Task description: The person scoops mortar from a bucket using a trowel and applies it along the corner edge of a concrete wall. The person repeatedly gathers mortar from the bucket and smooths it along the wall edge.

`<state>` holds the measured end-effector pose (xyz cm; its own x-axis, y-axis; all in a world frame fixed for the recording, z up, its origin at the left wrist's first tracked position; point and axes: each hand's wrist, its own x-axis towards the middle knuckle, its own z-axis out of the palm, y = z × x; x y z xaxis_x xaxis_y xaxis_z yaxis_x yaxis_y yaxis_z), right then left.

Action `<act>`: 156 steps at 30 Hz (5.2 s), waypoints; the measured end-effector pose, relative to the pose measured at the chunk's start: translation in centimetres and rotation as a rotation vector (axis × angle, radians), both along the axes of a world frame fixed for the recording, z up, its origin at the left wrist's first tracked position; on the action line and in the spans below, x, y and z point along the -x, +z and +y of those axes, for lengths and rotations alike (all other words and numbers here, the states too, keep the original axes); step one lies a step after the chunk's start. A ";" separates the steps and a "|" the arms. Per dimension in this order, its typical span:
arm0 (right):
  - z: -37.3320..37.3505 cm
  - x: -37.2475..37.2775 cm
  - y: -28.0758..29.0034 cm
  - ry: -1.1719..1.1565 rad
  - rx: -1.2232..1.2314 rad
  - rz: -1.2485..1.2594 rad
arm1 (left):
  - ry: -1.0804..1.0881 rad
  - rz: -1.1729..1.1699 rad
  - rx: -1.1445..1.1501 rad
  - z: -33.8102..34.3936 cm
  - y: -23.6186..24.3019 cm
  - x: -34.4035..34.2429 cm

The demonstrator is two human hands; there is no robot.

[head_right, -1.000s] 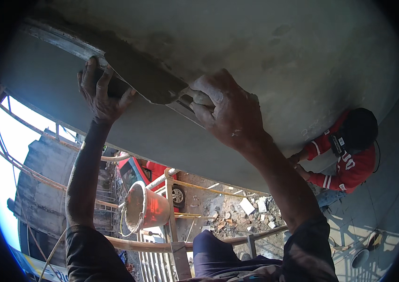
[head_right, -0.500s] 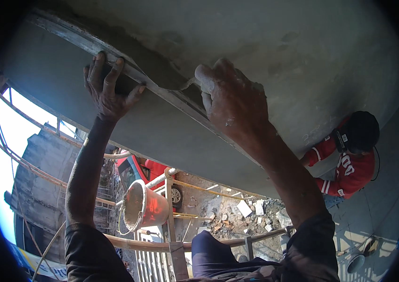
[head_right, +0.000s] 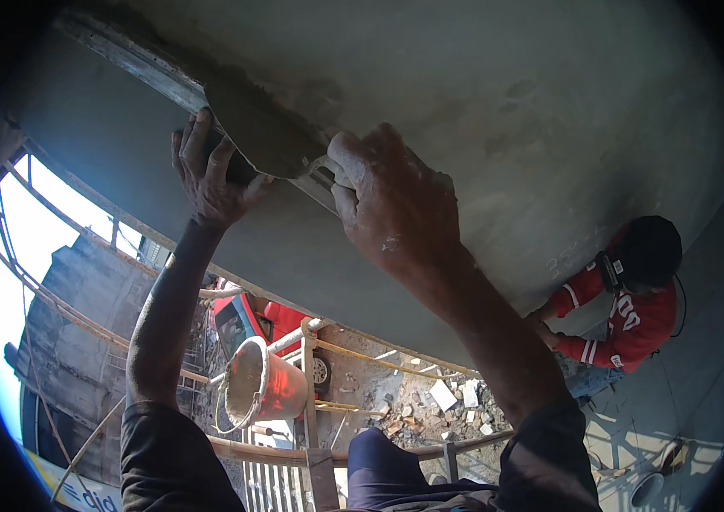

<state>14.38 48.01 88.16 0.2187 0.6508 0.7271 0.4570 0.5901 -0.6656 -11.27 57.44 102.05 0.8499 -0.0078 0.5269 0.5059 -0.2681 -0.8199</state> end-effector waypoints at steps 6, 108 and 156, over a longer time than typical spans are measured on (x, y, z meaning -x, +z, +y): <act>1.0 -1.1 3.1 0.015 -0.205 0.074 | -0.003 -0.014 0.011 0.0 0.0 0.0; -2.7 -2.3 -14.4 -0.035 0.316 -0.157 | -0.071 0.096 0.020 0.2 0.4 -0.5; 4.4 -2.6 0.7 0.120 -0.039 0.148 | 0.008 0.063 -0.029 -0.1 0.0 0.1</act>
